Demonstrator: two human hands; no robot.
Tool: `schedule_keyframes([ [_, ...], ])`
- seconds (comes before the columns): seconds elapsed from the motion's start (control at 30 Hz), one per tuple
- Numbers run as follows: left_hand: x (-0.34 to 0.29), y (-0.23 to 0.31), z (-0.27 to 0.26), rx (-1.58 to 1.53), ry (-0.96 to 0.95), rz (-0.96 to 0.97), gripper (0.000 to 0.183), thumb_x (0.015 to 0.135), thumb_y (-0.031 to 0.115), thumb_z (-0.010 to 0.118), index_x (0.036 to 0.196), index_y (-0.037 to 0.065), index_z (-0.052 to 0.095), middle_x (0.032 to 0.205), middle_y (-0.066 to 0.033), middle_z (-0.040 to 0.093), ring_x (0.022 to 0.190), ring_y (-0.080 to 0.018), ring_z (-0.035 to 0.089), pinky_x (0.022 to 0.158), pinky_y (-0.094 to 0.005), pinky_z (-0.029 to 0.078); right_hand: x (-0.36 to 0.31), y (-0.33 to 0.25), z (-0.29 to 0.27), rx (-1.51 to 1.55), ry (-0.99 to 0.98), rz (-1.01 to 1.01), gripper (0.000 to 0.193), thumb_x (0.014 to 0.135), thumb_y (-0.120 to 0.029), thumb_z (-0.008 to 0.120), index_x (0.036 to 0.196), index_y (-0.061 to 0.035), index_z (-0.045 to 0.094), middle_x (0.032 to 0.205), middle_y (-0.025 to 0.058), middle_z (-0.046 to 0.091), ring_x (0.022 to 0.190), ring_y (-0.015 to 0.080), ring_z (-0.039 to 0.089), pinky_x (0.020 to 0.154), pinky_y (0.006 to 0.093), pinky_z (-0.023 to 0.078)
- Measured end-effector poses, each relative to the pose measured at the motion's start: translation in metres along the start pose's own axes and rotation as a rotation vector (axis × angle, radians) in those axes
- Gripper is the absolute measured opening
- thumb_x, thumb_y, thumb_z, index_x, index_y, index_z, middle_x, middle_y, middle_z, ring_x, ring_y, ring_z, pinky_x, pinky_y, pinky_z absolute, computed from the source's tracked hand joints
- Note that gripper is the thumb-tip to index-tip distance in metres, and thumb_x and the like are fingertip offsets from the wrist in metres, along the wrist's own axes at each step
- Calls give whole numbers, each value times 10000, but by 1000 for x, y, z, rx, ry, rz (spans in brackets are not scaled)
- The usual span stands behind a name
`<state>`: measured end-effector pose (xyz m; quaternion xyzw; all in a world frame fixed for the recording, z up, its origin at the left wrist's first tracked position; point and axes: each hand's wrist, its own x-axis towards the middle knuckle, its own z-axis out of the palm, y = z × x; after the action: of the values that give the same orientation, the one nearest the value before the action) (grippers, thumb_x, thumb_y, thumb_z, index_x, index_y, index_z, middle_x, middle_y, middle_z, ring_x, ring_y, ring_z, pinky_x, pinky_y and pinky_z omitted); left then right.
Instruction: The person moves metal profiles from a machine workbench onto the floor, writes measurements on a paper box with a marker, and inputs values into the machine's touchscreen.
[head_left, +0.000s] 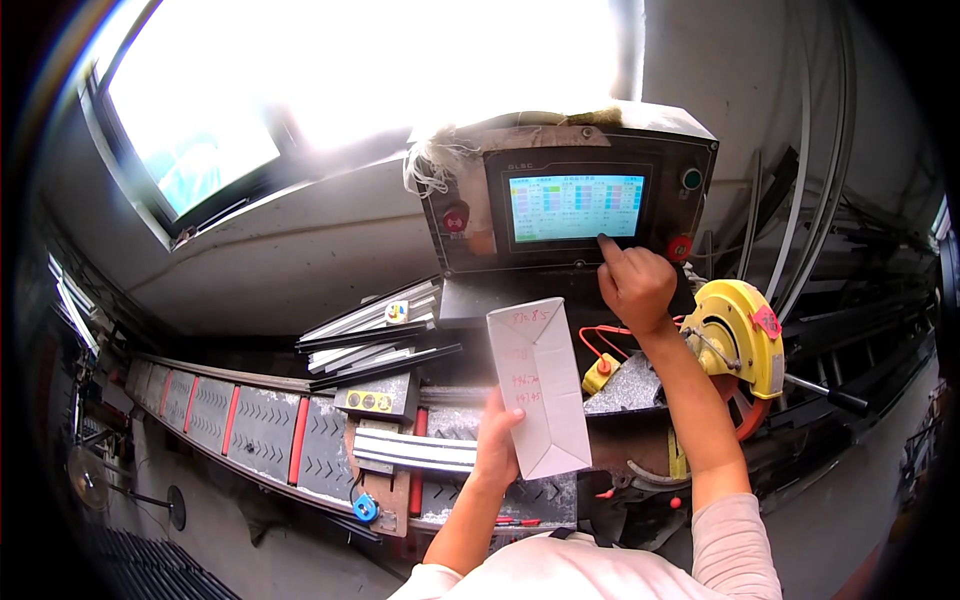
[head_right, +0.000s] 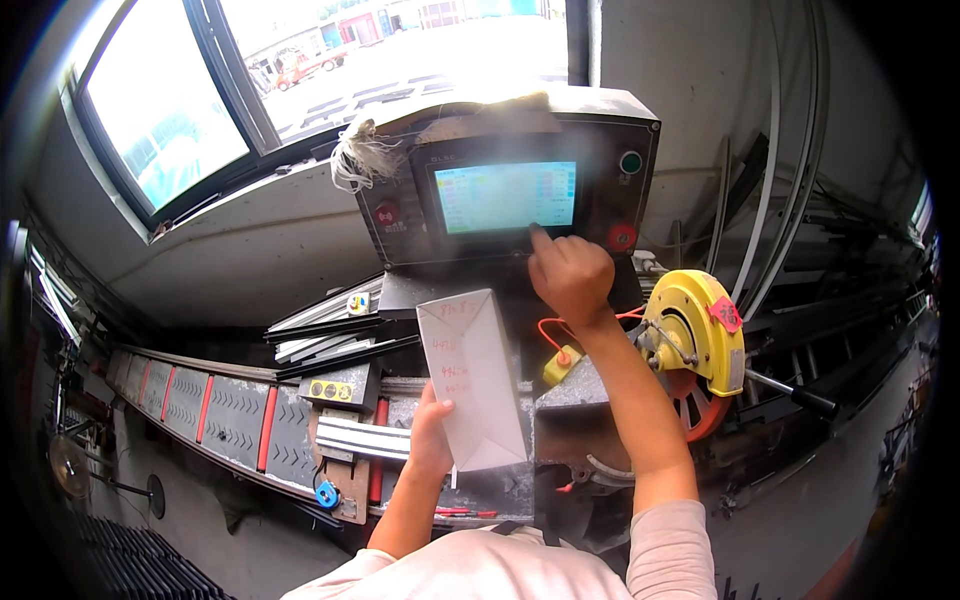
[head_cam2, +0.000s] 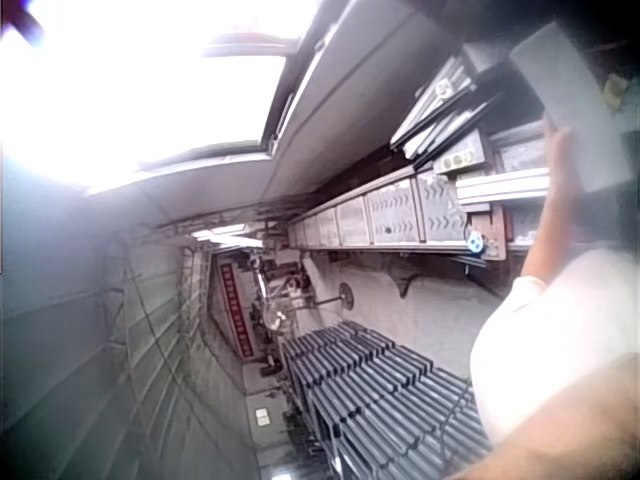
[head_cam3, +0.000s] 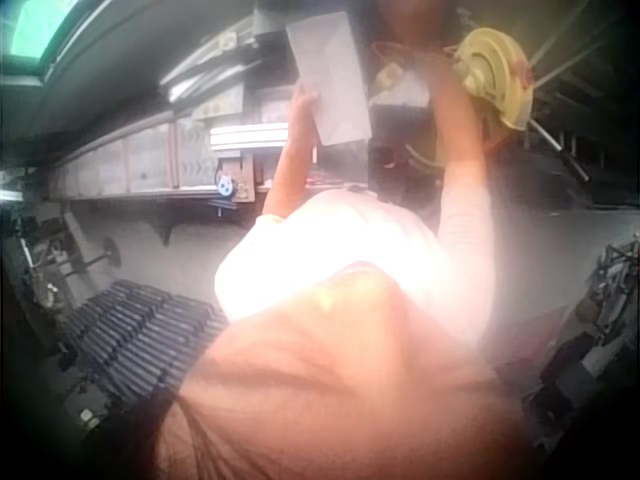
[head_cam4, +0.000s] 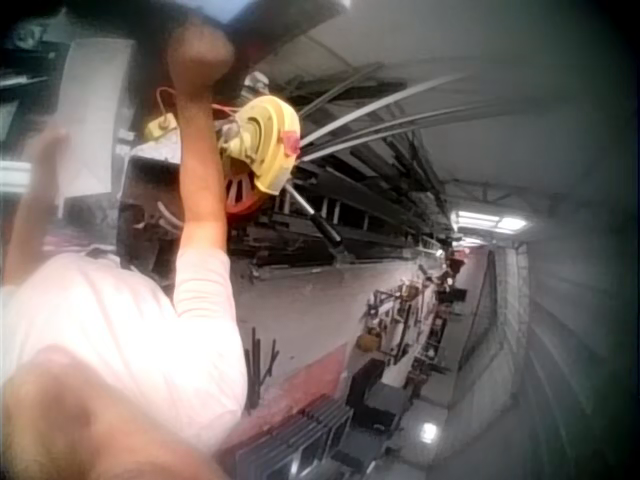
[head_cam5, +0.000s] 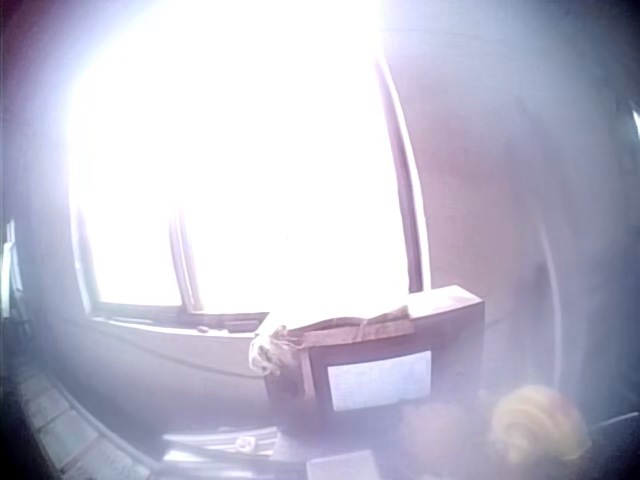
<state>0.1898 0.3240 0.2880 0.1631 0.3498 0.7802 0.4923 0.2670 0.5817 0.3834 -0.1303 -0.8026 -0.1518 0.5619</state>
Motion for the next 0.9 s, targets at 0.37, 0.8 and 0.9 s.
schedule_keyframes([
  [0.37,0,1,4,-26,14,20,581,814,184,617,1337,9,436,1236,-157,570,1133,-280,590,970,-420,491,7,-3,1,-16,50,31,459,788,-7,650,1245,-47,617,634,91,537,541,261,547,508,381,459],
  [0.8,-2,-1,-2,-13,-36,-10,668,829,205,612,1417,3,366,1300,-174,540,1197,-275,555,1027,-404,454,5,-1,8,-163,-24,298,513,913,-152,631,1412,-122,513,641,108,622,542,284,617,513,385,480],
  [0.9,-2,-2,-3,-24,-38,-15,664,830,194,607,1419,6,366,1301,-173,539,1198,-276,555,1027,-406,455,5,-2,9,-205,-85,345,516,915,-162,631,1418,-124,522,609,113,607,510,286,603,496,387,470],
])
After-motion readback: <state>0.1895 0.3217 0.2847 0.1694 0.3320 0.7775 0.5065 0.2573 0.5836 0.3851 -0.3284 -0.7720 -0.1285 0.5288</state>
